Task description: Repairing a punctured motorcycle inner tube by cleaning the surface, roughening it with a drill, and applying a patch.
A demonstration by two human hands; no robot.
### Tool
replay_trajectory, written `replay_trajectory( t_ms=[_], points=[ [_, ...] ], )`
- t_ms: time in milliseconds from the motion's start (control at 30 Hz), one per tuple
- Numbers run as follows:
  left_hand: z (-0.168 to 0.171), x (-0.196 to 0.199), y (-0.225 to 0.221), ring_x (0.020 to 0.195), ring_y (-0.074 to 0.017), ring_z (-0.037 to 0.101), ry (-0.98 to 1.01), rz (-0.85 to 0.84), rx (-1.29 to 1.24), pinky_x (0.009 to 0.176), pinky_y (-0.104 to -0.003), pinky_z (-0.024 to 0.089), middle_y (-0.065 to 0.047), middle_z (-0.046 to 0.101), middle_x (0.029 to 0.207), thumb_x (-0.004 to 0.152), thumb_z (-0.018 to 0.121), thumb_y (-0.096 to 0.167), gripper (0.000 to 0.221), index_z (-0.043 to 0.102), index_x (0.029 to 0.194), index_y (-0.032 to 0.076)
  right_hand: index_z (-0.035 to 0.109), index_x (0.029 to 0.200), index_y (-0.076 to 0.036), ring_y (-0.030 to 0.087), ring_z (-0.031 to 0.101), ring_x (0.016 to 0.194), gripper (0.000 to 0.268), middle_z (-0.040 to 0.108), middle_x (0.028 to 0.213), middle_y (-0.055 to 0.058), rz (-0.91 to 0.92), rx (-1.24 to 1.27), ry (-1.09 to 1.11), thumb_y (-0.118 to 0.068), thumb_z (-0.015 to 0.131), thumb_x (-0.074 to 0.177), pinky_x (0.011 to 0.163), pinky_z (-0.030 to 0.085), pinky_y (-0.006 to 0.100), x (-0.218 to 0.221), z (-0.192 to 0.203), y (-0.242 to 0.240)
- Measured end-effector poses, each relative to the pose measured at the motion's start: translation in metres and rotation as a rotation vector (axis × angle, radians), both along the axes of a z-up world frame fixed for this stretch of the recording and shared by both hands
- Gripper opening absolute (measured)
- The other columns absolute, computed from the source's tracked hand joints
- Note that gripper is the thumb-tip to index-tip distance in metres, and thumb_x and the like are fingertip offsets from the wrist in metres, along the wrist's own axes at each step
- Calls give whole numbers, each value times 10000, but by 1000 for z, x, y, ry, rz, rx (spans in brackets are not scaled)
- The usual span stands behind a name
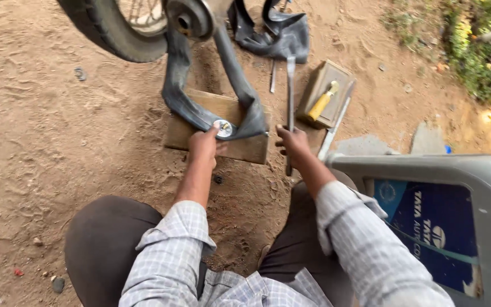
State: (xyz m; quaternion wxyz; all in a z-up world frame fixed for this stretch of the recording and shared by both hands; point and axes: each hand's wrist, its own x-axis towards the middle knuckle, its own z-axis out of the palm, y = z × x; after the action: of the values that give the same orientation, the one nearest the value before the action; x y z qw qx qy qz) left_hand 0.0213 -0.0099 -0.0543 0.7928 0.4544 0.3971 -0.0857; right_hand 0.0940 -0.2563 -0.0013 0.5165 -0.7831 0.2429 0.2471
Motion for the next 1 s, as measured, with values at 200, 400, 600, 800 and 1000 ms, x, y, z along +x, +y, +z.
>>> replay_trajectory(
  t_ms=[200,400,600,800,1000],
  points=[
    [95,8,16,774,-194,769,-128,225,65,590,-301,686,-144,753,985,874,749,300,440,685,1100,-72,630,1189,-86,186,631,806,312,635,939,26,-59,250,114,-334,644,999,678,514,387,7,-39,12],
    [204,-7,53,735,-198,726,-361,384,-16,566,-297,664,-159,711,962,902,728,330,371,659,1078,11,634,1064,-87,187,584,706,254,615,805,11,-90,365,139,-306,714,964,639,506,387,13,-81,18],
    [235,-31,99,784,-199,727,-700,500,51,618,-296,644,-139,753,966,934,775,312,327,697,1055,18,613,912,-63,199,373,553,396,405,710,0,188,-123,205,-420,766,988,491,369,457,36,13,-16],
    [241,-37,115,864,-155,740,-782,512,169,742,-287,638,-54,752,944,994,732,293,209,720,1024,86,595,1030,31,231,598,549,383,613,688,73,421,243,124,-325,721,967,514,508,408,43,63,-101],
    [253,-21,126,727,-67,477,-949,301,532,637,-306,400,6,614,792,1091,678,320,280,731,996,62,578,1419,-88,206,680,1015,597,742,1168,80,295,-145,107,-230,744,863,812,569,376,-18,138,-95]
  ],
)
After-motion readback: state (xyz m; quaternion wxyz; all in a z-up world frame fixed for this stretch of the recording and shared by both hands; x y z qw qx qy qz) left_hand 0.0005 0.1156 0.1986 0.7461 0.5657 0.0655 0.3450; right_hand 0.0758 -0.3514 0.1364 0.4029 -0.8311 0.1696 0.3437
